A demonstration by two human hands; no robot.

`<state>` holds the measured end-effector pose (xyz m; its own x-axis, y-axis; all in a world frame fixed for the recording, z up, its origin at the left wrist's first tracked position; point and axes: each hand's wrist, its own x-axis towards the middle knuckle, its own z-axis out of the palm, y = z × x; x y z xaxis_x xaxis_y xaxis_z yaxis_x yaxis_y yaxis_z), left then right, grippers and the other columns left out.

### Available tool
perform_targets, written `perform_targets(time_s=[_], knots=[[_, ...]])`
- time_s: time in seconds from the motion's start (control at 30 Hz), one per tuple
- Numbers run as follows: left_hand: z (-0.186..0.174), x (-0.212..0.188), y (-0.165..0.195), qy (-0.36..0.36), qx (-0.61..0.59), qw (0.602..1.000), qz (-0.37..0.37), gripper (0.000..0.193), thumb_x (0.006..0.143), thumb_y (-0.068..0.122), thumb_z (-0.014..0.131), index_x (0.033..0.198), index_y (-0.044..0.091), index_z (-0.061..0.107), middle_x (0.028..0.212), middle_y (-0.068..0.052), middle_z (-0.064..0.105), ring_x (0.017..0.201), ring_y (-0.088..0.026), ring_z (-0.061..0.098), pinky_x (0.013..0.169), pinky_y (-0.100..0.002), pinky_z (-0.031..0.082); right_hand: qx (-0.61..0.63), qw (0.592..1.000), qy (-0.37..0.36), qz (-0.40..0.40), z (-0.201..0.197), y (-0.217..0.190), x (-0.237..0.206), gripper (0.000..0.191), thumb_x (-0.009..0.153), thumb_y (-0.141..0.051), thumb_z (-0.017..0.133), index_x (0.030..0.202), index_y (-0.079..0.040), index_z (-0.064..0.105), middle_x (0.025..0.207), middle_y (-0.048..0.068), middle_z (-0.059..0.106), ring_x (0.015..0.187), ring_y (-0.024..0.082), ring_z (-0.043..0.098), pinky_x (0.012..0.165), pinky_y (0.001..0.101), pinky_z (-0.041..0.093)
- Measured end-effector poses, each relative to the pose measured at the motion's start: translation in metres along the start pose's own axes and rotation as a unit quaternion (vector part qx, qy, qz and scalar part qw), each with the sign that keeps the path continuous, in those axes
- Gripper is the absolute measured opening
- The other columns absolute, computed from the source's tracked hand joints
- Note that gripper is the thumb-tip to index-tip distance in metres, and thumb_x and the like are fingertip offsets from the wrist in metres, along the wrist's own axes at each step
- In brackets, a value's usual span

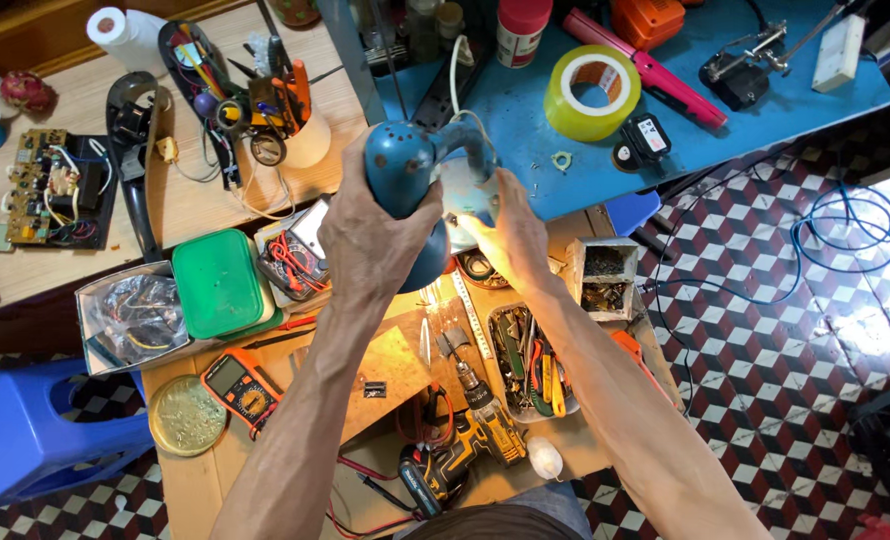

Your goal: The person works on a small electronic component at a cluttered workbench. They use pliers to trim wires, a power drill to make holes in the component, and a metal file to smooth edges. The person also uses a multimeter to test the component.

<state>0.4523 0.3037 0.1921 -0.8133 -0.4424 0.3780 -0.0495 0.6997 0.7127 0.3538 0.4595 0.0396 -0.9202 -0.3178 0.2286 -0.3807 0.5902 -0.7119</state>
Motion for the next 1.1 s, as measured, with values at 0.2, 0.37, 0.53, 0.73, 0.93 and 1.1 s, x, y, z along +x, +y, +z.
perform_targets(time_s=[0.2, 0.37, 0.53, 0.73, 0.93, 1.1], knots=[[-0.014, 0.003, 0.001, -0.047, 0.027, 0.998, -0.033, 0.061, 0.083, 0.04, 0.086, 0.128, 0.015, 0.054, 0.102, -0.015, 0.075, 0.089, -0.036, 0.075, 0.078, -0.047, 0.058, -0.105, 0.986, -0.117, 0.049, 0.007, -0.002, 0.002, 0.088, 0.085, -0.048, 0.075, 0.156, -0.02, 0.03, 0.164, 0.013, 0.032, 0.118, 0.044, 0.061, 0.096, 0.0513, 0.052], [-0.018, 0.031, -0.001, -0.08, 0.063, 0.994, 0.033, 0.069, 0.077, 0.033, 0.083, 0.134, 0.01, 0.052, 0.102, -0.017, 0.074, 0.09, -0.038, 0.073, 0.079, -0.049, 0.055, -0.132, 0.985, -0.103, 0.038, 0.007, -0.009, 0.004, 0.088, 0.084, -0.048, 0.076, 0.155, -0.02, 0.033, 0.164, 0.008, 0.031, 0.119, 0.04, 0.063, 0.093, 0.0518, 0.053], [-0.013, 0.02, -0.003, -0.042, 0.043, 0.997, 0.038, 0.071, 0.076, 0.034, 0.086, 0.134, 0.012, 0.052, 0.103, -0.016, 0.073, 0.088, -0.036, 0.074, 0.08, -0.047, 0.057, -0.125, 0.985, -0.106, 0.047, 0.006, -0.012, 0.003, 0.086, 0.085, -0.045, 0.078, 0.154, -0.02, 0.034, 0.167, 0.005, 0.032, 0.121, 0.038, 0.062, 0.095, 0.0515, 0.053], [-0.016, 0.014, -0.015, -0.046, 0.028, 0.998, 0.027, 0.071, 0.083, 0.038, 0.084, 0.14, 0.016, 0.049, 0.11, -0.014, 0.075, 0.093, -0.035, 0.076, 0.082, -0.045, 0.06, -0.112, 0.988, -0.106, 0.03, 0.007, -0.014, 0.007, 0.09, 0.084, -0.042, 0.078, 0.158, -0.021, 0.03, 0.164, 0.008, 0.031, 0.125, 0.037, 0.059, 0.098, 0.049, 0.052], [-0.021, 0.015, -0.022, -0.018, 0.026, 0.996, 0.089, 0.1, 0.083, 0.052, 0.089, 0.154, 0.009, 0.035, 0.128, -0.021, 0.068, 0.107, -0.039, 0.071, 0.09, -0.046, 0.056, -0.127, 0.987, -0.042, -0.093, -0.006, -0.004, 0.008, 0.077, 0.096, -0.041, 0.081, 0.151, -0.004, 0.042, 0.158, 0.024, 0.039, 0.131, 0.043, 0.056, 0.105, 0.0527, 0.049], [-0.033, -0.006, -0.038, 0.104, -0.018, 0.984, 0.144, 0.084, 0.099, 0.047, 0.083, 0.153, 0.002, 0.037, 0.138, -0.024, 0.061, 0.126, -0.038, 0.066, 0.107, -0.041, 0.053, 0.431, 0.841, -0.055, 0.322, -0.024, 0.002, -0.051, 0.047, 0.094, -0.025, 0.067, 0.135, -0.004, 0.061, 0.114, 0.026, 0.068, 0.077, 0.026, 0.053, 0.067, 0.0415, 0.047]])
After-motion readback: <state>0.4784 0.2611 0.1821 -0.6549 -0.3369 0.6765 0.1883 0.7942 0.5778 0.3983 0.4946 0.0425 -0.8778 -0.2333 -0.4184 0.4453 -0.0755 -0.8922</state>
